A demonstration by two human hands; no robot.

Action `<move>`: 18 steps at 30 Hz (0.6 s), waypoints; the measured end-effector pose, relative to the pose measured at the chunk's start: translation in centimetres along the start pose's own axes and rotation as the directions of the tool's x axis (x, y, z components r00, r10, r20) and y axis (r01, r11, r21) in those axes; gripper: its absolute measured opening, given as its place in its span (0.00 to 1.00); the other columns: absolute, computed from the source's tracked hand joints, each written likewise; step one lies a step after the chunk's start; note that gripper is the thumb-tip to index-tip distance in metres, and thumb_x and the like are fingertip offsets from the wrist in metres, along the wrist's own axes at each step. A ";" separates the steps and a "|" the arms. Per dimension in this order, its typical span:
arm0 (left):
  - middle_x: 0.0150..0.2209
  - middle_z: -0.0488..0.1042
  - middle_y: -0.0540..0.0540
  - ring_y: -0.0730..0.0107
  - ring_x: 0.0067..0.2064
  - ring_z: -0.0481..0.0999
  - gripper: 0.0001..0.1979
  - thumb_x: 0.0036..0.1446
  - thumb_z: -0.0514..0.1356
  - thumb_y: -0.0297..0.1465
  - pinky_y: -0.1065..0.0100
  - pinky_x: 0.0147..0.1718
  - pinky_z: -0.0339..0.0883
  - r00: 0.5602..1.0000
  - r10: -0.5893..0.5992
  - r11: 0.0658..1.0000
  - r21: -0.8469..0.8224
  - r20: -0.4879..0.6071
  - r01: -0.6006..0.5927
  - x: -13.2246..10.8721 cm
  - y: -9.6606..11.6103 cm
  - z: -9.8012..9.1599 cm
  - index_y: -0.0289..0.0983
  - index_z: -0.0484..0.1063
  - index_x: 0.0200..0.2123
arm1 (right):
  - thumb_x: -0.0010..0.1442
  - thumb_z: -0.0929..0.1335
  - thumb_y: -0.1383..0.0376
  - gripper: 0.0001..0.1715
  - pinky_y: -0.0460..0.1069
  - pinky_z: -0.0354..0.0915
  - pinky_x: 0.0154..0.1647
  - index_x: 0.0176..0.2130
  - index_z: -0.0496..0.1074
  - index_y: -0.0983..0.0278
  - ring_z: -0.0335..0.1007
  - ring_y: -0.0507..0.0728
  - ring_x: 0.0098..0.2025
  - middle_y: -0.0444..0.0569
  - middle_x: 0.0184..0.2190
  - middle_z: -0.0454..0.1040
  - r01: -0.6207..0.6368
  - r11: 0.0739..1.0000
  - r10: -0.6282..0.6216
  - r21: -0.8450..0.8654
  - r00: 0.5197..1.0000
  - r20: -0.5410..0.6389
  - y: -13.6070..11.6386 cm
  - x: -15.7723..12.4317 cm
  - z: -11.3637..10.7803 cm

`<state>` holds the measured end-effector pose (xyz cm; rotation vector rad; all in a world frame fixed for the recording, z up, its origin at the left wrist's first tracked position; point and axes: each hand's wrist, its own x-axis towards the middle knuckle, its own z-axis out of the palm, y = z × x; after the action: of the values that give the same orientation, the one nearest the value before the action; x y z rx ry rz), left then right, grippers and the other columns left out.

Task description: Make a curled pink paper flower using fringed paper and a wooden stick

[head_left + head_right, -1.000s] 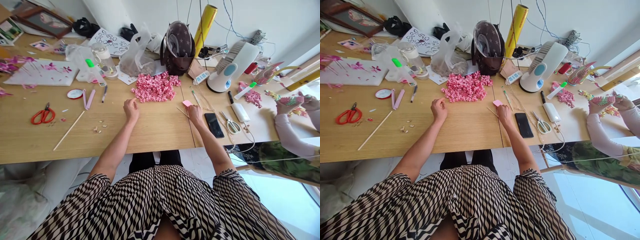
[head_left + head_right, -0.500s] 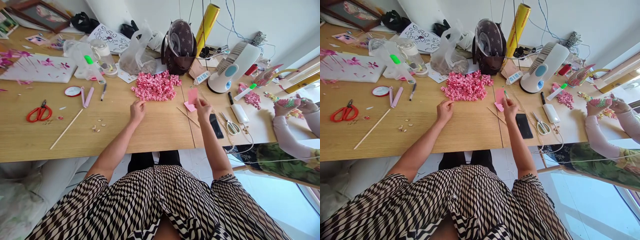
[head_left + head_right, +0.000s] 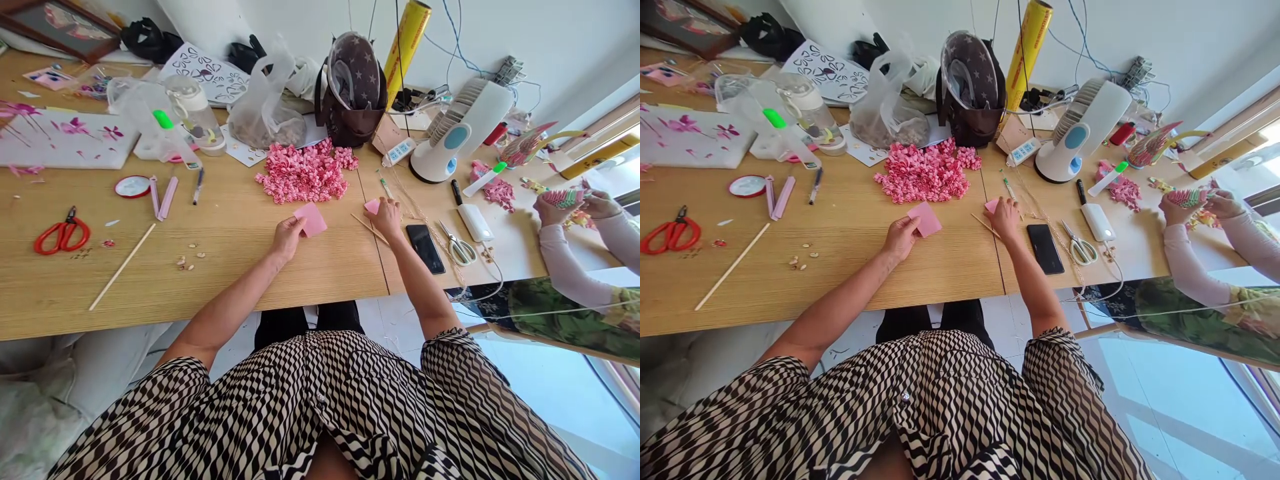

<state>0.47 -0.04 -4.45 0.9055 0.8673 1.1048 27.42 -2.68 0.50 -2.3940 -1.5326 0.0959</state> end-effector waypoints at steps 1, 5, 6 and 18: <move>0.31 0.78 0.46 0.68 0.33 0.77 0.22 0.39 0.70 0.45 0.70 0.30 0.68 1.000 -0.002 1.000 0.004 -0.008 0.002 0.2 0.0 -0.1 0.34 0.75 0.33 | 0.53 0.72 0.58 0.30 0.60 0.60 0.55 0.51 0.70 0.73 0.66 0.69 0.55 0.68 0.52 0.72 -0.007 1.000 0.008 -0.030 1.000 0.028 0.7 0.8 0.0; 0.30 0.77 0.47 0.67 0.33 0.77 0.20 0.40 0.69 0.44 0.70 0.32 0.68 1.000 0.004 1.000 0.005 -0.018 -0.004 0.4 0.1 -0.2 0.34 0.74 0.31 | 0.54 0.71 0.54 0.31 0.53 0.65 0.45 0.51 0.71 0.71 0.72 0.63 0.45 0.63 0.45 0.77 -0.021 0.999 0.024 -0.043 0.997 0.067 2.2 2.1 0.2; 0.30 0.77 0.47 0.67 0.34 0.77 0.20 0.41 0.68 0.44 0.70 0.32 0.68 1.000 0.005 1.000 0.006 -0.020 -0.005 0.5 0.1 -0.3 0.35 0.74 0.31 | 0.54 0.71 0.53 0.33 0.52 0.65 0.43 0.52 0.70 0.71 0.72 0.62 0.44 0.61 0.45 0.77 -0.030 0.999 0.031 -0.023 0.997 0.071 2.4 2.2 0.2; 0.28 0.76 0.48 0.69 0.32 0.77 0.17 0.43 0.68 0.42 0.71 0.29 0.67 0.998 0.003 0.999 -0.035 -0.059 -0.005 0.8 0.2 -0.5 0.35 0.75 0.31 | 0.53 0.72 0.50 0.21 0.47 0.65 0.26 0.31 0.79 0.67 0.65 0.50 0.21 0.47 0.20 0.73 -0.122 0.954 0.088 0.274 0.987 0.134 3.9 4.3 -2.1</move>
<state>0.09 0.81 -4.56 0.8498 0.8917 1.1518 33.14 -0.73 1.81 -2.2736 -1.3359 0.4584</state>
